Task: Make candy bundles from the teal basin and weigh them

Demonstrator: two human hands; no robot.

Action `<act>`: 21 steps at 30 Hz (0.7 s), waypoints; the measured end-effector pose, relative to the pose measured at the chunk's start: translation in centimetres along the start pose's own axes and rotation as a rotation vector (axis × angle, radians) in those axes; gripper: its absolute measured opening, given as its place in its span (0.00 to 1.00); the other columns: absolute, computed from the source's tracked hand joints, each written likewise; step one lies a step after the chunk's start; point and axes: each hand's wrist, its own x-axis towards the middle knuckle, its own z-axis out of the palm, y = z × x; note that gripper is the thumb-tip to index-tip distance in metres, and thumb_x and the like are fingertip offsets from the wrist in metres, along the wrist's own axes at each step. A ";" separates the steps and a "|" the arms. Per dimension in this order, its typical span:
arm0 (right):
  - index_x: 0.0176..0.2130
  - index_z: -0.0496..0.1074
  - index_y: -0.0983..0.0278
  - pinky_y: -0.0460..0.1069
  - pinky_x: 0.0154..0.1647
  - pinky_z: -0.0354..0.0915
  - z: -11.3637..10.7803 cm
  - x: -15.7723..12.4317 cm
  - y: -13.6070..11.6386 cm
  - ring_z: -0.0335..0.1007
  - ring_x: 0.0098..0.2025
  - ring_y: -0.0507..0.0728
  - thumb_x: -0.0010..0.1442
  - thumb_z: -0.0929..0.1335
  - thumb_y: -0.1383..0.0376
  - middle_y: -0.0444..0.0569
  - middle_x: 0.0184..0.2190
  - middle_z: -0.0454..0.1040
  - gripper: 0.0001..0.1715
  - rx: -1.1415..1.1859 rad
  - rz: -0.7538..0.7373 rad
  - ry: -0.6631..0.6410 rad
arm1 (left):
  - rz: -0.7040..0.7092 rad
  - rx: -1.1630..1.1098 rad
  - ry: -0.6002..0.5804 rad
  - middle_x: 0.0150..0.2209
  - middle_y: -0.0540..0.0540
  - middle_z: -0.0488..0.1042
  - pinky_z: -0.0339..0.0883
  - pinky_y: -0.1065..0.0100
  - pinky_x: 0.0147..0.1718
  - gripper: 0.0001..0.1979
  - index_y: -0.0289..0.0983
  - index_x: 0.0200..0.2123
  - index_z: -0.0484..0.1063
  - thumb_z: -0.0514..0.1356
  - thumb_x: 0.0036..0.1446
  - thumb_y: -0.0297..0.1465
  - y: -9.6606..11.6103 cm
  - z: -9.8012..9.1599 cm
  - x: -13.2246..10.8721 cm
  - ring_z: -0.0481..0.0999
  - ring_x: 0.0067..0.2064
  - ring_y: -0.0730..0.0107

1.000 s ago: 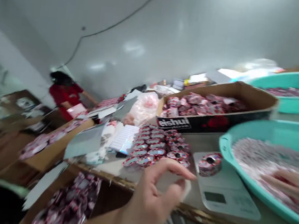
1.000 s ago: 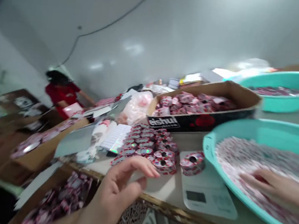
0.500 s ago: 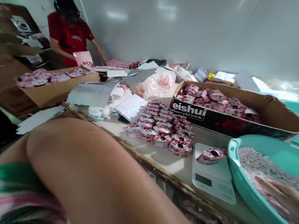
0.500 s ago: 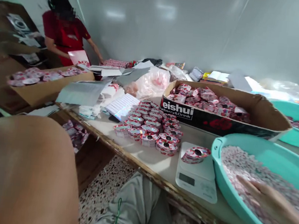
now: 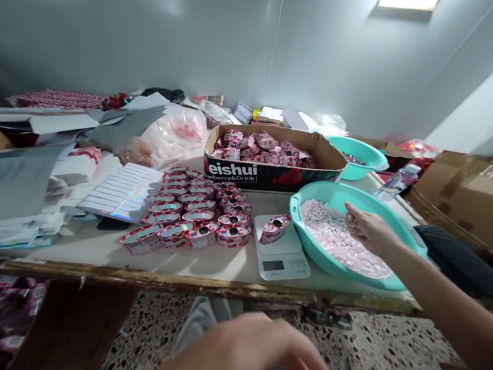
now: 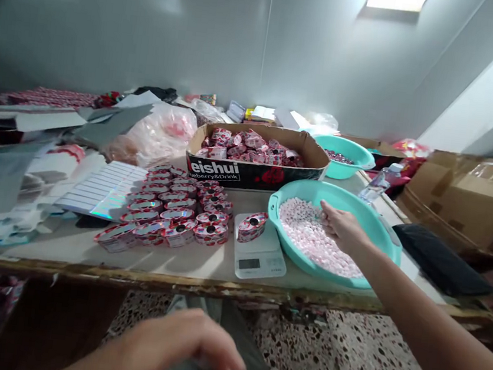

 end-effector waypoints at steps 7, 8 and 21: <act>0.20 0.48 0.62 0.42 0.11 0.39 8.7 0.5 -4.0 0.38 0.11 0.45 0.68 0.52 0.60 0.37 0.11 0.46 0.25 0.502 0.150 -0.050 | -0.035 0.214 0.329 0.38 0.47 0.76 0.70 0.66 0.42 0.08 0.42 0.39 0.72 0.55 0.59 0.36 -7.1 -3.5 4.7 0.75 0.41 0.67; 0.20 0.48 0.62 0.41 0.11 0.38 10.2 0.5 -4.4 0.38 0.11 0.45 0.68 0.52 0.61 0.37 0.11 0.47 0.25 0.564 0.162 -0.053 | -0.045 0.227 0.410 0.38 0.47 0.76 0.70 0.65 0.43 0.09 0.41 0.39 0.71 0.55 0.59 0.36 -8.8 -3.1 4.7 0.75 0.41 0.66; 0.20 0.53 0.62 0.40 0.09 0.40 17.5 0.8 -2.7 0.47 0.12 0.44 0.59 0.65 0.51 0.39 0.13 0.57 0.26 0.563 0.056 0.152 | 0.009 0.314 0.560 0.35 0.46 0.75 0.69 0.66 0.41 0.07 0.39 0.36 0.72 0.55 0.60 0.34 -16.0 -0.7 3.5 0.75 0.40 0.66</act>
